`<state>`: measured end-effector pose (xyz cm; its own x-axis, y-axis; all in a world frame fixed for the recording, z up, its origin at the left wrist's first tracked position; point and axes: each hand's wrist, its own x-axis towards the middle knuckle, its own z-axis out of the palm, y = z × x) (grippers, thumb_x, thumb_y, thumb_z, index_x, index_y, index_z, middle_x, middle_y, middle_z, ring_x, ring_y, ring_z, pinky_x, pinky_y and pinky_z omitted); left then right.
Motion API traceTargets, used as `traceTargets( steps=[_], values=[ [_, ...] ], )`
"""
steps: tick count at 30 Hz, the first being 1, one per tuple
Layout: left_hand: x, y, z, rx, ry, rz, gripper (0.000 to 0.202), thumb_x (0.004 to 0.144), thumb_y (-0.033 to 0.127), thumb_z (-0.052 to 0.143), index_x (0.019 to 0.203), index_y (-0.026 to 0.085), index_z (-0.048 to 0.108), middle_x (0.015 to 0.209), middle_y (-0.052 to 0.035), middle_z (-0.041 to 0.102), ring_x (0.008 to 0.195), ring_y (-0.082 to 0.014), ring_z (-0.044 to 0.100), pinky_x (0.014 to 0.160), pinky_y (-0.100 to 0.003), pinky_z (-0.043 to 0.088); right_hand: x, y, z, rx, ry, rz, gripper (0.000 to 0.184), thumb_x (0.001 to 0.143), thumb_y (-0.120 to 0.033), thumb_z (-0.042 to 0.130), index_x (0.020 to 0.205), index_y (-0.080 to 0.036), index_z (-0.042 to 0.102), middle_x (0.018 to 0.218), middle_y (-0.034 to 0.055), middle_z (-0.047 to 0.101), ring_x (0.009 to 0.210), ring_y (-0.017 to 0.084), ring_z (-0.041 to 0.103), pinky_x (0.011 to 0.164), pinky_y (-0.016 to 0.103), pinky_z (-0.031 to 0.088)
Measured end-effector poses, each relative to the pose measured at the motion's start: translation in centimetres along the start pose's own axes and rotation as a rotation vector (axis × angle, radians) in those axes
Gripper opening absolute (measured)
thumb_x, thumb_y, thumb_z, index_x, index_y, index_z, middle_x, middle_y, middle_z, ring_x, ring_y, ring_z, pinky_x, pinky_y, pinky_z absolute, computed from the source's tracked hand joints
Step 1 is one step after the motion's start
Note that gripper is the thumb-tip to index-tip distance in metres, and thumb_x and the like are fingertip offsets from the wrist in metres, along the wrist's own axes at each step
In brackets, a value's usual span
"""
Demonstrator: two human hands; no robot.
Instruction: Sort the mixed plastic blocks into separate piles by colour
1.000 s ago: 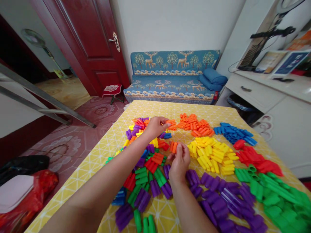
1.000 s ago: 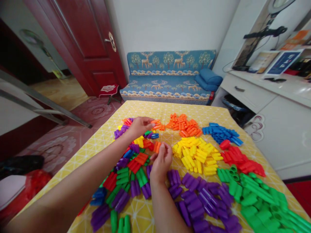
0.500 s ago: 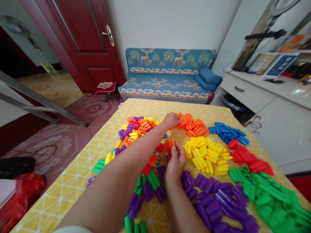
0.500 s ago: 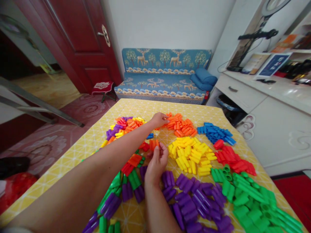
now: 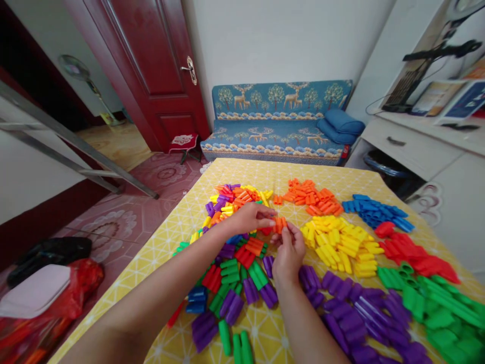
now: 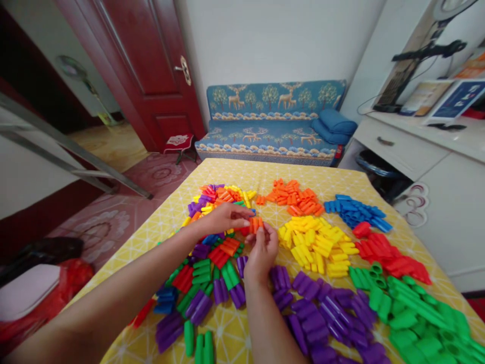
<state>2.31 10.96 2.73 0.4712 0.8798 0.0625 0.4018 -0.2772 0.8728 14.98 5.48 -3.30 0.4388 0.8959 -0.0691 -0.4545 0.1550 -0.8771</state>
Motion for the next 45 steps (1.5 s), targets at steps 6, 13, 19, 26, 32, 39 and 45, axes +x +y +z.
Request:
traceTargets(
  steps=[6,13,19,26,32,39,45],
  values=[
    [-1.1,-0.1,1.2,0.075,0.101,0.014,0.025,0.077,0.015,0.065,0.100,0.013,0.072,0.082,-0.0051,0.073,0.070,-0.0162,0.066,0.065,-0.023,0.050,-0.2,-0.1,0.0,-0.032,-0.090,0.023,0.039,0.074,-0.043,0.067,0.100,-0.015,0.058,0.062,-0.0042,0.058,0.050,0.009,0.051,0.050,0.023,0.044],
    [-1.1,-1.0,1.5,-0.014,0.207,0.005,0.013,0.076,0.015,0.064,0.087,0.012,0.070,0.075,-0.0024,0.069,0.067,-0.0135,0.062,0.063,-0.022,0.049,-0.2,0.4,-0.1,-0.119,-0.113,0.006,0.037,0.079,-0.041,0.063,0.105,-0.016,0.058,0.064,-0.0038,0.058,0.055,0.011,0.053,0.055,0.025,0.044],
    [1.1,-1.3,1.1,-0.308,0.503,-0.101,0.022,0.081,0.023,0.062,0.098,0.009,0.067,0.075,-0.0037,0.068,0.062,-0.0119,0.062,0.061,-0.023,0.053,-0.8,0.0,0.3,-0.152,-0.096,-0.025,0.024,0.082,-0.039,0.058,0.091,-0.018,0.053,0.054,-0.0085,0.045,0.046,0.008,0.041,0.046,0.020,0.034],
    [7.9,-0.2,2.2,0.153,0.159,-0.147,0.015,0.076,0.010,0.064,0.087,0.009,0.074,0.062,-0.0011,0.067,0.055,-0.0111,0.061,0.061,-0.023,0.052,-0.5,0.2,0.1,-0.101,-0.025,-0.031,0.033,0.083,-0.047,0.055,0.099,-0.019,0.053,0.066,-0.0051,0.054,0.051,0.008,0.046,0.051,0.021,0.039],
    [11.0,0.6,2.8,0.265,0.203,-0.149,0.036,0.070,-0.001,0.062,0.104,0.009,0.072,0.090,-0.0088,0.072,0.067,-0.0145,0.066,0.074,-0.028,0.054,-0.1,0.7,-0.1,-0.114,0.005,-0.027,0.036,0.083,-0.046,0.054,0.106,-0.018,0.053,0.089,0.0034,0.062,0.059,0.010,0.052,0.055,0.024,0.045],
    [2.1,1.3,-0.3,0.308,0.447,-0.001,0.025,0.080,0.009,0.059,0.102,0.012,0.071,0.102,-0.0091,0.072,0.086,-0.0185,0.068,0.081,-0.030,0.054,-0.1,0.8,-0.1,-0.221,-0.017,-0.068,0.034,0.082,-0.039,0.055,0.106,-0.016,0.057,0.101,0.0083,0.062,0.084,0.018,0.060,0.076,0.034,0.049],
    [-6.8,0.5,0.8,0.500,0.466,-0.006,0.024,0.081,0.012,0.060,0.101,0.018,0.071,0.103,-0.0069,0.071,0.099,-0.0225,0.064,0.091,-0.037,0.050,-0.1,0.9,0.1,-0.491,-0.183,-0.318,0.034,0.081,-0.032,0.051,0.109,-0.016,0.061,0.121,0.0123,0.058,0.116,0.023,0.051,0.098,0.041,0.041]
  ],
)
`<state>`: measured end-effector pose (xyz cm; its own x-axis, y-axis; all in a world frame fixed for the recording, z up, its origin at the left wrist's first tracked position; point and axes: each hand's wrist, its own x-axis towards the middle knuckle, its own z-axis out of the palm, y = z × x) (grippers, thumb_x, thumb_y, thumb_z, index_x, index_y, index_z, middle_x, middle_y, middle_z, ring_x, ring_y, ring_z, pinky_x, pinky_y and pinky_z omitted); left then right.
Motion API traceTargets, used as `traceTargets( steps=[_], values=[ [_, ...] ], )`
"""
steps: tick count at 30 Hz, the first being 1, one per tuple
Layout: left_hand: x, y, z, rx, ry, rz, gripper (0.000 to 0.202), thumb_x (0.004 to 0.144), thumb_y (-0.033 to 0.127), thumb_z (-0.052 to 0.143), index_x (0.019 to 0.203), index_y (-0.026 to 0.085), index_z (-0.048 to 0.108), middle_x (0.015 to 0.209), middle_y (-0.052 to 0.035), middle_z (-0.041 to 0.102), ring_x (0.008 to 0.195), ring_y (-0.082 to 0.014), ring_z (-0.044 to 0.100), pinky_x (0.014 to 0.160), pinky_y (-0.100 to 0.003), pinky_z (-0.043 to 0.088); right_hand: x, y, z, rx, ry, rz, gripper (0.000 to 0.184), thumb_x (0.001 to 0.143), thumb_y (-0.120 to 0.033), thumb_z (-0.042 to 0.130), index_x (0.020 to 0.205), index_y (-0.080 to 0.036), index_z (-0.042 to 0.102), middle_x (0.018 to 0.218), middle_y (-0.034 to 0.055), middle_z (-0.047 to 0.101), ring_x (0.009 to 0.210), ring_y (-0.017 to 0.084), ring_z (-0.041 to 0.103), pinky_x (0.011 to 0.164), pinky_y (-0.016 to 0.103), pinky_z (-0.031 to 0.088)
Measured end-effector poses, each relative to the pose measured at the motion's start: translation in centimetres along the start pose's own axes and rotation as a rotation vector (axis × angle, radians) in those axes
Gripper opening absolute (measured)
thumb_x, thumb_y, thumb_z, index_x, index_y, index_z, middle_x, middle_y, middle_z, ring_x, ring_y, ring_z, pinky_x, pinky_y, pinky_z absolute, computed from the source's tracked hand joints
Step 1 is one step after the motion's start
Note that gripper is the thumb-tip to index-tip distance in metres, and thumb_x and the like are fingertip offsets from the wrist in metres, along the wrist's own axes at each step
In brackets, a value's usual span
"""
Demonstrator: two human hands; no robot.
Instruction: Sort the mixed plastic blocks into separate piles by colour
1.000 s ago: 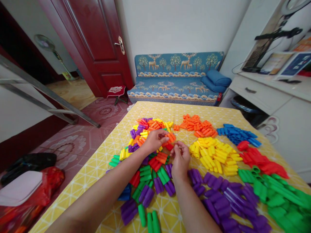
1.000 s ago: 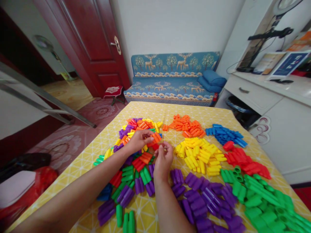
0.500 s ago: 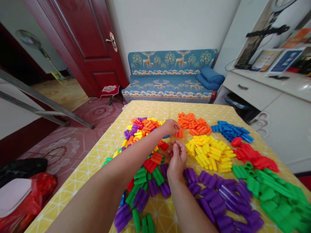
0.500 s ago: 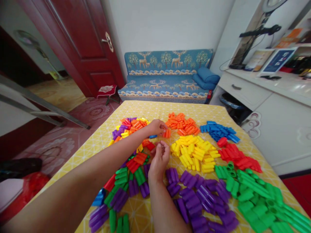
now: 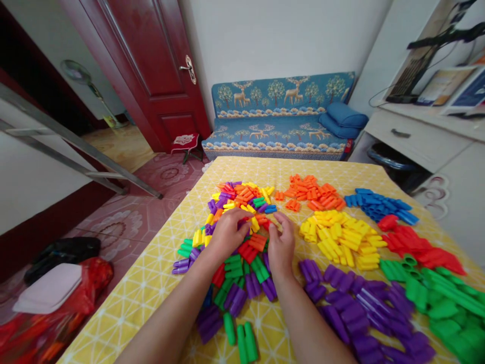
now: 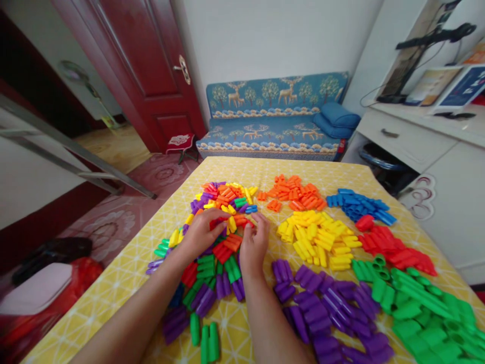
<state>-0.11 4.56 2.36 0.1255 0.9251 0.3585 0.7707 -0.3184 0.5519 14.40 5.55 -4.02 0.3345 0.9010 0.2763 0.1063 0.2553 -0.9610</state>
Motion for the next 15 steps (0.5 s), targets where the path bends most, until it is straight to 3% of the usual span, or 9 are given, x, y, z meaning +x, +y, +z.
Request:
traceTargets(
  steps=[4,8,11,15],
  values=[
    [-1.3,-0.1,0.7,0.051,-0.032,0.052,0.037,0.078,0.016,0.067,0.114,0.022,0.068,0.111,-0.0070,0.068,0.104,-0.0246,0.062,0.094,-0.040,0.048,0.1,0.5,0.3,-0.084,-0.123,0.030,0.050,0.080,-0.032,0.049,0.127,-0.015,0.053,0.134,0.0154,0.053,0.122,0.026,0.050,0.102,0.045,0.039],
    [-1.1,-0.8,1.2,0.163,0.000,0.054,0.051,0.072,0.018,0.075,0.121,0.025,0.064,0.112,-0.0072,0.068,0.106,-0.0290,0.060,0.095,-0.046,0.046,0.2,0.7,0.2,-0.138,-0.230,0.038,0.046,0.080,-0.030,0.050,0.122,-0.014,0.057,0.120,0.0142,0.062,0.108,0.025,0.058,0.097,0.044,0.044],
    [-1.1,-1.3,1.5,0.091,0.045,0.040,0.042,0.073,0.018,0.076,0.114,0.024,0.068,0.103,-0.0067,0.071,0.098,-0.0266,0.064,0.090,-0.043,0.049,0.0,0.5,0.2,-0.161,-0.227,-0.027,0.042,0.078,-0.026,0.051,0.118,-0.015,0.060,0.113,0.0126,0.064,0.104,0.025,0.058,0.096,0.044,0.045],
    [-1.2,-1.4,1.7,-0.148,0.206,-0.008,0.026,0.078,0.016,0.071,0.103,0.020,0.071,0.096,-0.0056,0.073,0.090,-0.0213,0.068,0.086,-0.035,0.053,-0.4,-0.4,0.1,-0.226,-0.219,-0.202,0.036,0.075,-0.019,0.055,0.110,-0.018,0.063,0.120,0.0119,0.059,0.115,0.025,0.051,0.102,0.046,0.040]
  ],
)
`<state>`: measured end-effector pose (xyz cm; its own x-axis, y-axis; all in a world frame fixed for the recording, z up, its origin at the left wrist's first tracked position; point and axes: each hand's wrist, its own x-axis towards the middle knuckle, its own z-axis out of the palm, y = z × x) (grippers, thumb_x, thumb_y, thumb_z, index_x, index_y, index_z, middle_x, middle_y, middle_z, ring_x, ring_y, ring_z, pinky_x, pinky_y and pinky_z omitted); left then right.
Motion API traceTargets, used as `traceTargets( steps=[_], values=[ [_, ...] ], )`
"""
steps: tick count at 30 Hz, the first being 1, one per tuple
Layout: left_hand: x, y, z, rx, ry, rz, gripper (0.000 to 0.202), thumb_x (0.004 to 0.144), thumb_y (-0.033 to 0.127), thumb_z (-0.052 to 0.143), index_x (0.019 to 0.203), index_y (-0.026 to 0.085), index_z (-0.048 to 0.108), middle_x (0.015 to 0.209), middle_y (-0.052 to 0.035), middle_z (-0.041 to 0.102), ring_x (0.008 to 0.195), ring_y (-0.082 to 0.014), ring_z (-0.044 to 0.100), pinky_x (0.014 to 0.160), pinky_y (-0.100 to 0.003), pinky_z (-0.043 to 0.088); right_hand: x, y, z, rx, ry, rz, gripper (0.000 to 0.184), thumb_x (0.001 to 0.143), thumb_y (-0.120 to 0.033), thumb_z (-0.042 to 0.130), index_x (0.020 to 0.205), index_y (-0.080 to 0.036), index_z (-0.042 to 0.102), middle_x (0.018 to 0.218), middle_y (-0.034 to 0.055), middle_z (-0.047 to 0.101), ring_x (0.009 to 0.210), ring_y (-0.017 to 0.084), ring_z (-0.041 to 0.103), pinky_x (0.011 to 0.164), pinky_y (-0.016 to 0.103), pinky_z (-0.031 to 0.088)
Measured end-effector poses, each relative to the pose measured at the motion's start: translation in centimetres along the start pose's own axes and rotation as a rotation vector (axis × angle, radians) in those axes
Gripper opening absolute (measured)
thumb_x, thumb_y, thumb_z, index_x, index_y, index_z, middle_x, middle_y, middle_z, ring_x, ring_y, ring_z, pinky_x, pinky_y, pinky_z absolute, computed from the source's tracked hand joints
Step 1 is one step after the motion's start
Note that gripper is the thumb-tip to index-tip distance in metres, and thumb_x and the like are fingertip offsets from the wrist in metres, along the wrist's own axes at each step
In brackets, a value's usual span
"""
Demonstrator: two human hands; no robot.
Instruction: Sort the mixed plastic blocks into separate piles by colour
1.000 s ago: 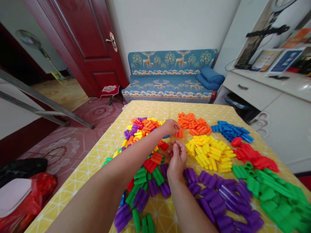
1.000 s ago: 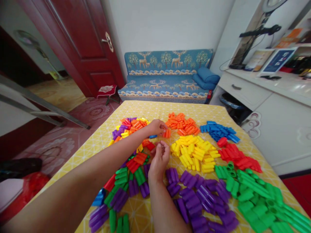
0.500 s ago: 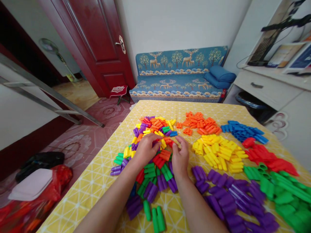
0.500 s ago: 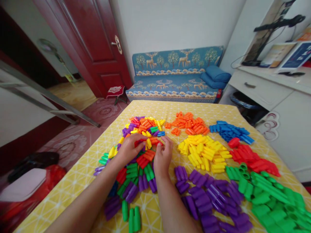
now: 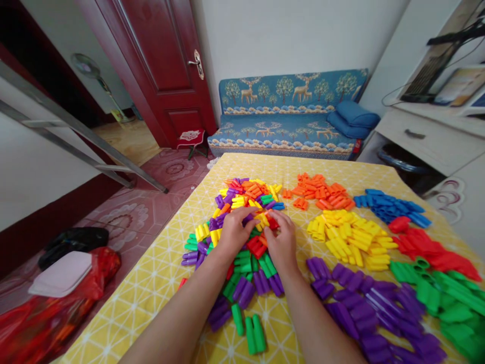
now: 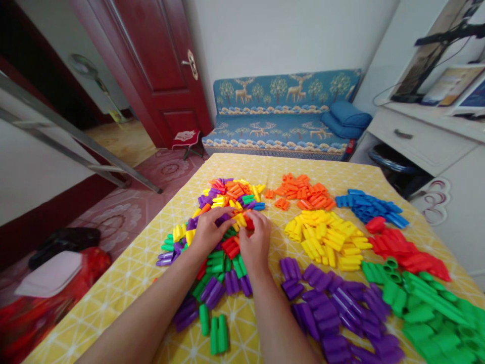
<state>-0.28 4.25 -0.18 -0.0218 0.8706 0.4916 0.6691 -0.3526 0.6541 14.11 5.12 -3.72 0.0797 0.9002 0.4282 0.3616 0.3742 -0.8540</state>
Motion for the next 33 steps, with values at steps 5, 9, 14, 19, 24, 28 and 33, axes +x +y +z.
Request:
traceTargets(
  steps=[5,9,14,19,24,28,33],
  values=[
    [0.0,0.0,0.2,-0.232,0.116,-0.137,0.022,0.081,0.024,0.068,0.102,0.017,0.070,0.091,-0.0049,0.074,0.081,-0.0189,0.069,0.076,-0.030,0.056,-0.3,-1.5,-0.5,-0.073,0.001,-0.149,0.030,0.075,-0.019,0.061,0.104,-0.021,0.064,0.128,0.0105,0.052,0.122,0.026,0.046,0.105,0.046,0.037],
    [0.0,-0.2,0.2,-0.294,0.152,-0.177,0.022,0.091,0.029,0.055,0.104,0.016,0.069,0.100,-0.0068,0.073,0.091,-0.0197,0.069,0.083,-0.032,0.054,-0.5,-2.0,-0.5,-0.018,-0.068,-0.215,0.026,0.078,-0.027,0.065,0.103,-0.021,0.059,0.111,0.0088,0.060,0.105,0.023,0.056,0.093,0.040,0.046],
    [0.1,-0.2,0.1,-0.264,0.167,-0.074,0.023,0.093,0.022,0.049,0.104,0.017,0.069,0.105,-0.0076,0.071,0.100,-0.0198,0.065,0.092,-0.034,0.051,-0.6,-2.3,-0.3,-0.128,-0.275,-0.209,0.036,0.072,-0.031,0.073,0.104,-0.021,0.058,0.091,0.0037,0.068,0.086,0.022,0.061,0.082,0.038,0.046],
    [0.2,-0.3,-0.2,-0.219,0.250,0.021,0.021,0.093,0.021,0.050,0.101,0.019,0.069,0.110,-0.0076,0.068,0.109,-0.0195,0.060,0.098,-0.035,0.047,-0.6,-2.9,-0.5,-0.300,-0.418,-0.271,0.039,0.071,-0.020,0.066,0.109,-0.022,0.060,0.097,0.0045,0.070,0.094,0.025,0.059,0.086,0.041,0.039],
    [0.2,-0.3,-0.2,-0.208,0.198,0.024,0.020,0.093,0.022,0.050,0.097,0.019,0.070,0.103,-0.0069,0.069,0.101,-0.0188,0.063,0.093,-0.034,0.048,-0.6,-2.9,-0.5,-0.361,-0.464,-0.311,0.027,0.077,-0.021,0.062,0.104,-0.024,0.065,0.091,0.0036,0.069,0.091,0.024,0.057,0.083,0.040,0.039],
    [0.2,0.0,-0.3,-0.208,0.173,0.003,0.022,0.094,0.027,0.050,0.098,0.018,0.070,0.103,-0.0071,0.069,0.100,-0.0193,0.063,0.092,-0.034,0.048,-0.6,-2.8,-0.5,-0.278,-0.387,-0.331,0.015,0.085,-0.022,0.058,0.097,-0.023,0.067,0.090,0.0028,0.070,0.090,0.022,0.057,0.083,0.039,0.039],
    [0.1,0.3,-0.5,-0.201,0.164,-0.022,0.030,0.097,0.033,0.044,0.098,0.017,0.070,0.102,-0.0072,0.070,0.099,-0.0197,0.063,0.091,-0.034,0.048,-0.8,-2.4,-0.7,-0.060,-0.107,-0.293,0.020,0.091,-0.028,0.053,0.105,-0.023,0.065,0.104,0.0047,0.069,0.100,0.020,0.060,0.091,0.038,0.044]
  ],
)
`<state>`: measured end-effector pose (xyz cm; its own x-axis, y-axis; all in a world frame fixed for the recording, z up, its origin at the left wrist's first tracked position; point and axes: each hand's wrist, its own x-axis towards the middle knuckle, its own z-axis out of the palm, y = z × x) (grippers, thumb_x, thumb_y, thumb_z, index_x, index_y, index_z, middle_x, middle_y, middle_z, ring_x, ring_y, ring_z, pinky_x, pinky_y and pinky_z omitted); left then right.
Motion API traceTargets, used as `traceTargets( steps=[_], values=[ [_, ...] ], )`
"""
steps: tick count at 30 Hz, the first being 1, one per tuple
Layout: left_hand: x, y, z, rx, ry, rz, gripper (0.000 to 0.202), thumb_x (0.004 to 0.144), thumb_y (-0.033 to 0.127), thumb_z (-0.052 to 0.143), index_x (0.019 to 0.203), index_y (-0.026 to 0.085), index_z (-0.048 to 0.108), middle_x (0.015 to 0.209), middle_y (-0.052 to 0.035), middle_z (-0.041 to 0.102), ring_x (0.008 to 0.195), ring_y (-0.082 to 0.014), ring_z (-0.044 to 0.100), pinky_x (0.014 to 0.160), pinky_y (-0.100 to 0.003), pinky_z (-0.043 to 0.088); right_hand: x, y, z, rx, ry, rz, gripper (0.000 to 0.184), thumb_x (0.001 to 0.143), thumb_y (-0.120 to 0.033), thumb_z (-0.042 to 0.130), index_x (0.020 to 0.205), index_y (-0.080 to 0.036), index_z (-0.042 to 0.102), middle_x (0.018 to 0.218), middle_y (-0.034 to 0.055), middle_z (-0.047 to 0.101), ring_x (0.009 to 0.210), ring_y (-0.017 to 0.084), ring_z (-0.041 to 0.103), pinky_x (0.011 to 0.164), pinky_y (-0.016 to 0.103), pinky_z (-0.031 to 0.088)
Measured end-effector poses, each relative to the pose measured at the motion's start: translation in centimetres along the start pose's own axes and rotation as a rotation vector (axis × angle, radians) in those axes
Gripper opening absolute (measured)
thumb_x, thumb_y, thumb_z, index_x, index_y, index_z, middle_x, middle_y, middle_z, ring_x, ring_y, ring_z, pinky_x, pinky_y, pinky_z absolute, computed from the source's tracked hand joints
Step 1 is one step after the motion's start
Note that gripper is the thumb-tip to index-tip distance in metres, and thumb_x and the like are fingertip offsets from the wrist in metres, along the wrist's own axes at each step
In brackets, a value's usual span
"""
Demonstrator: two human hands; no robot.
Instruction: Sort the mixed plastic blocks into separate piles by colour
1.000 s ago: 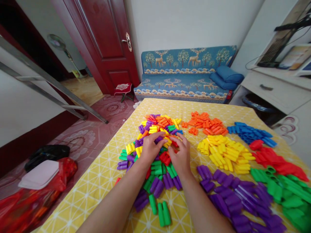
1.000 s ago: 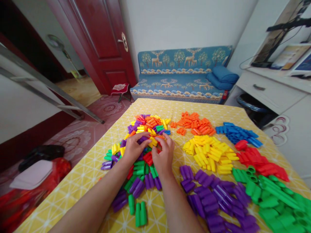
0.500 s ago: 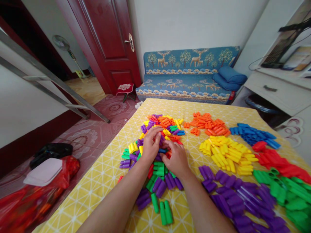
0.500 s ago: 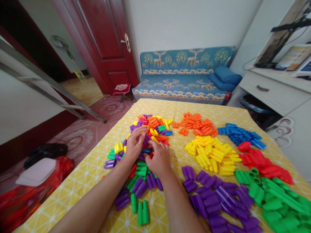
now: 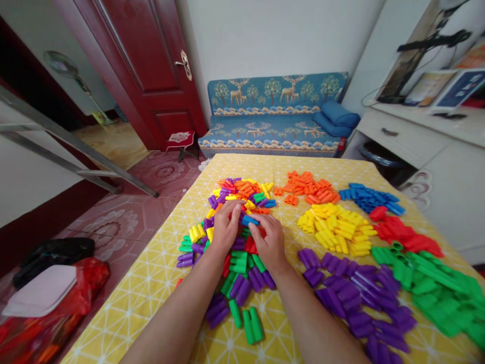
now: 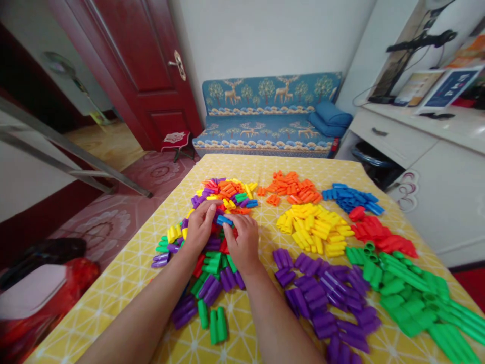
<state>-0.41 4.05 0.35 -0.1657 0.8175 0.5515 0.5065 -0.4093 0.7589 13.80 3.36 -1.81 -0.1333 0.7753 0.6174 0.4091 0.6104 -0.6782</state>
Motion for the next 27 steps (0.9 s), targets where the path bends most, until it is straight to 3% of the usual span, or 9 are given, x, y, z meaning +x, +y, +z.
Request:
traceTargets(
  steps=[6,10,13,16,20,23,27],
  values=[
    [0.1,-0.4,0.1,-0.008,-0.081,0.010,0.031,0.096,0.035,0.044,0.098,0.016,0.070,0.102,-0.0080,0.070,0.098,-0.0209,0.063,0.090,-0.034,0.048,0.7,-2.3,-1.4,0.238,0.117,0.164,0.024,0.090,-0.031,0.052,0.109,-0.024,0.065,0.106,0.0043,0.069,0.096,0.019,0.065,0.085,0.033,0.053],
    [0.0,-0.7,0.2,0.016,-0.082,0.025,0.031,0.096,0.034,0.045,0.096,0.016,0.070,0.100,-0.0079,0.070,0.097,-0.0211,0.064,0.090,-0.034,0.048,2.6,-2.6,-5.1,0.304,0.196,0.297,0.028,0.087,-0.038,0.056,0.106,-0.021,0.065,0.091,0.0042,0.071,0.072,0.017,0.066,0.068,0.031,0.055],
    [0.0,-0.8,0.1,0.025,-0.070,0.039,0.031,0.096,0.034,0.045,0.095,0.016,0.070,0.099,-0.0077,0.071,0.096,-0.0211,0.064,0.089,-0.035,0.049,5.1,1.4,-9.8,0.130,0.168,0.267,0.031,0.082,-0.041,0.061,0.102,-0.018,0.067,0.084,0.0042,0.071,0.068,0.017,0.065,0.067,0.032,0.054],
    [0.1,-0.8,0.1,0.022,-0.070,0.050,0.030,0.096,0.033,0.045,0.094,0.016,0.070,0.098,-0.0076,0.071,0.095,-0.0208,0.064,0.088,-0.034,0.049,7.9,8.3,-15.7,-0.253,0.205,0.242,0.028,0.077,-0.038,0.063,0.095,-0.018,0.070,0.087,0.0068,0.072,0.076,0.020,0.065,0.074,0.036,0.052],
    [0.1,-0.8,0.1,0.022,-0.080,0.055,0.030,0.096,0.033,0.045,0.094,0.017,0.071,0.097,-0.0074,0.071,0.095,-0.0207,0.064,0.088,-0.034,0.049,11.2,16.4,-22.6,-0.590,0.350,0.460,0.018,0.074,-0.031,0.062,0.084,-0.018,0.069,0.083,0.0106,0.070,0.081,0.027,0.066,0.077,0.045,0.050],
    [0.1,-0.8,0.1,0.019,-0.076,0.048,0.030,0.095,0.032,0.046,0.093,0.016,0.071,0.097,-0.0077,0.071,0.095,-0.0207,0.064,0.087,-0.034,0.049,12.4,19.3,-25.1,-0.686,0.336,0.523,0.006,0.072,-0.025,0.064,0.072,-0.019,0.066,0.077,0.0122,0.068,0.088,0.034,0.066,0.080,0.050,0.047],
    [0.0,-0.7,0.0,0.016,-0.083,0.054,0.029,0.096,0.032,0.046,0.093,0.017,0.071,0.097,-0.0071,0.071,0.095,-0.0204,0.064,0.087,-0.034,0.049,12.8,21.0,-25.6,-0.748,0.253,0.552,0.013,0.069,-0.017,0.065,0.059,-0.022,0.058,0.072,0.0107,0.066,0.095,0.037,0.065,0.082,0.051,0.046]
  ],
)
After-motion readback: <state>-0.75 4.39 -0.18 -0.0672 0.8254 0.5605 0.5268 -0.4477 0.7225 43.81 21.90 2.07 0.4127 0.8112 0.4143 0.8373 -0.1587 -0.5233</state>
